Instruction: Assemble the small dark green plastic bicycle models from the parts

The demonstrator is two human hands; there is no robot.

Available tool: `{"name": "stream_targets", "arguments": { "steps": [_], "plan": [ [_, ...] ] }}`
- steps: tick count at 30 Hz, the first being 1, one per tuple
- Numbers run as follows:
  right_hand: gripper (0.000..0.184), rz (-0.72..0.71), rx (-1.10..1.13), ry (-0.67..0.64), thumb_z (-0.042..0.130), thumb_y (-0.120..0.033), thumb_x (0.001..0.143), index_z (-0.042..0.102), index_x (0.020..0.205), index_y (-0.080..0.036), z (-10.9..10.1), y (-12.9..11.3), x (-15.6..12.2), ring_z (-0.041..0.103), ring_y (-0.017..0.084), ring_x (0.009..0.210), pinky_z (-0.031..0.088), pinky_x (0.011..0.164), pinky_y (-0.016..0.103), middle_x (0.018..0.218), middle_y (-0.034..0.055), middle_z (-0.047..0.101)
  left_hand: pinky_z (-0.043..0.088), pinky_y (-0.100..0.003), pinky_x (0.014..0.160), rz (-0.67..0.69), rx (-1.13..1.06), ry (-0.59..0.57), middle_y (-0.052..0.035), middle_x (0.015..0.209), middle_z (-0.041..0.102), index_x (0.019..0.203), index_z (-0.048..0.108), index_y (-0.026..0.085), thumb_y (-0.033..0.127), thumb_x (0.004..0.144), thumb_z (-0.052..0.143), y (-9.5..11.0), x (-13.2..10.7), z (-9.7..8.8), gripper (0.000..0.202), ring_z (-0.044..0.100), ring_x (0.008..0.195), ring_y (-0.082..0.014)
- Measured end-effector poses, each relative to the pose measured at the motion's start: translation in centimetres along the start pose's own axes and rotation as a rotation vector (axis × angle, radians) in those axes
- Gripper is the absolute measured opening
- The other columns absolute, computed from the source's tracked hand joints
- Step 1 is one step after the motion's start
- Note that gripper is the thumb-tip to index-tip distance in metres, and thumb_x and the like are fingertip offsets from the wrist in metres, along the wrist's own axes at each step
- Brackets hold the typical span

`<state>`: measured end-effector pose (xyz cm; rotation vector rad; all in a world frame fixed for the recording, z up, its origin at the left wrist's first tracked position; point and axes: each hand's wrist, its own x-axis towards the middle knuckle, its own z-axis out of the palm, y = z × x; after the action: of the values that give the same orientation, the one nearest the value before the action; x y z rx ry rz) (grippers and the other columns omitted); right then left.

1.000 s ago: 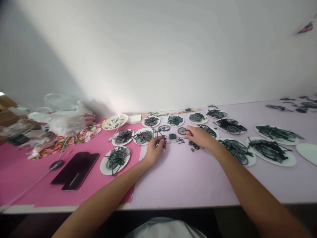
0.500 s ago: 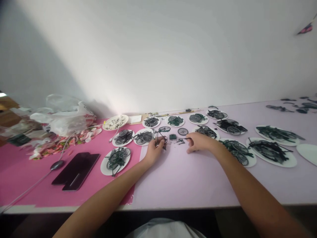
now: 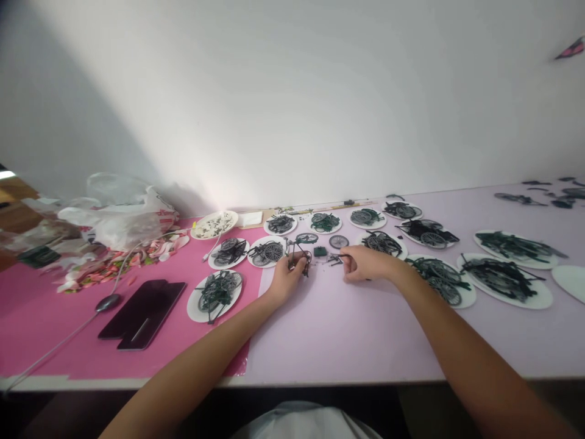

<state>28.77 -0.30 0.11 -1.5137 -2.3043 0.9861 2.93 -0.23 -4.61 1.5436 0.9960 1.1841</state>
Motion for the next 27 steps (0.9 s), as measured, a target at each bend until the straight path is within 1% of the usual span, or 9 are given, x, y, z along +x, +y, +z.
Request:
{"name": "stream_targets", "arguments": {
  "steps": [3,6,8,10,13,17,23,25,27],
  "plan": [
    [0.025,-0.03,0.04,0.117,0.073,-0.036,0.074,0.054,0.086,-0.024,0.7,-0.4,0.7,0.069,0.021,0.076,0.049,0.06,0.028,0.094,0.0051,0.077,0.043,-0.023,0.062,0.012,0.017,-0.012,-0.0033,0.073,0.063,0.096,0.071,0.01,0.043,0.092,0.06,0.1,0.0,0.0,0.035,0.054,0.064,-0.0122],
    [0.028,-0.075,0.097,0.256,0.073,-0.039,0.076,0.052,0.086,-0.025,1.6,-0.8,1.5,0.071,0.024,0.09,0.054,0.076,0.032,0.104,0.006,0.077,0.043,-0.024,0.062,0.003,0.016,-0.005,-0.0037,0.075,0.064,0.1,0.07,0.01,0.041,0.092,0.06,0.1,-0.1,0.0,0.034,0.055,0.066,-0.0126],
    [0.029,-0.123,0.179,0.305,0.07,-0.04,0.08,0.045,0.082,-0.026,2.2,-1.2,1.8,0.072,0.027,0.103,0.055,0.086,0.036,0.108,0.0064,0.077,0.043,-0.024,0.061,-0.004,0.009,-0.003,-0.0043,0.076,0.065,0.101,0.07,0.01,0.042,0.092,0.06,0.2,-0.1,0.0,0.035,0.056,0.067,-0.0132],
    [0.033,-0.151,0.262,0.316,0.068,-0.038,0.082,0.037,0.076,-0.026,2.6,-1.7,1.9,0.071,0.03,0.114,0.055,0.09,0.039,0.104,0.0066,0.077,0.043,-0.024,0.061,-0.002,0.004,0.004,-0.0046,0.076,0.064,0.101,0.07,0.01,0.042,0.092,0.06,0.1,0.0,0.0,0.035,0.056,0.067,-0.0136],
    [0.037,-0.138,0.373,0.299,0.066,-0.034,0.082,0.031,0.073,-0.027,3.0,-2.4,1.8,0.071,0.033,0.116,0.057,0.088,0.041,0.092,0.0054,0.076,0.043,-0.024,0.062,0.008,0.012,0.006,-0.004,0.075,0.063,0.1,0.07,0.01,0.042,0.092,0.06,0.1,0.0,0.0,0.035,0.055,0.067,-0.0132],
    [0.036,-0.161,0.435,0.309,0.066,-0.029,0.079,0.031,0.07,-0.026,3.4,-2.6,1.8,0.073,0.034,0.112,0.06,0.085,0.042,0.08,0.003,0.072,0.042,-0.024,0.062,0.018,0.025,-0.012,-0.0035,0.073,0.062,0.099,0.07,0.009,0.042,0.093,0.059,0.0,0.0,0.0,0.035,0.054,0.065,-0.0126],
    [0.028,-0.159,0.41,0.404,0.059,-0.022,0.082,0.034,0.071,-0.026,4.0,-1.8,2.4,0.077,0.031,0.103,0.06,0.08,0.04,0.098,0.0082,0.077,0.043,-0.025,0.062,0.037,0.018,-0.019,-0.0052,0.075,0.064,0.101,0.072,0.009,0.043,0.093,0.06,0.2,-0.1,0.0,0.036,0.055,0.066,-0.0134],
    [0.03,-0.157,0.411,0.436,0.061,-0.022,0.082,0.033,0.071,-0.025,4.3,-1.8,2.6,0.077,0.031,0.103,0.059,0.081,0.039,0.1,0.0083,0.078,0.044,-0.025,0.064,0.035,0.028,-0.01,-0.0059,0.077,0.066,0.102,0.072,0.009,0.042,0.092,0.06,0.2,-0.2,0.0,0.036,0.056,0.067,-0.014],
    [0.035,-0.171,0.418,0.453,0.064,-0.024,0.082,0.031,0.07,-0.025,4.6,-1.8,2.7,0.075,0.031,0.107,0.059,0.082,0.038,0.1,0.008,0.078,0.045,-0.026,0.065,0.031,0.038,-0.009,-0.0064,0.078,0.067,0.104,0.072,0.009,0.041,0.092,0.06,0.3,-0.2,0.0,0.036,0.057,0.068,-0.0146]
  ]
}}
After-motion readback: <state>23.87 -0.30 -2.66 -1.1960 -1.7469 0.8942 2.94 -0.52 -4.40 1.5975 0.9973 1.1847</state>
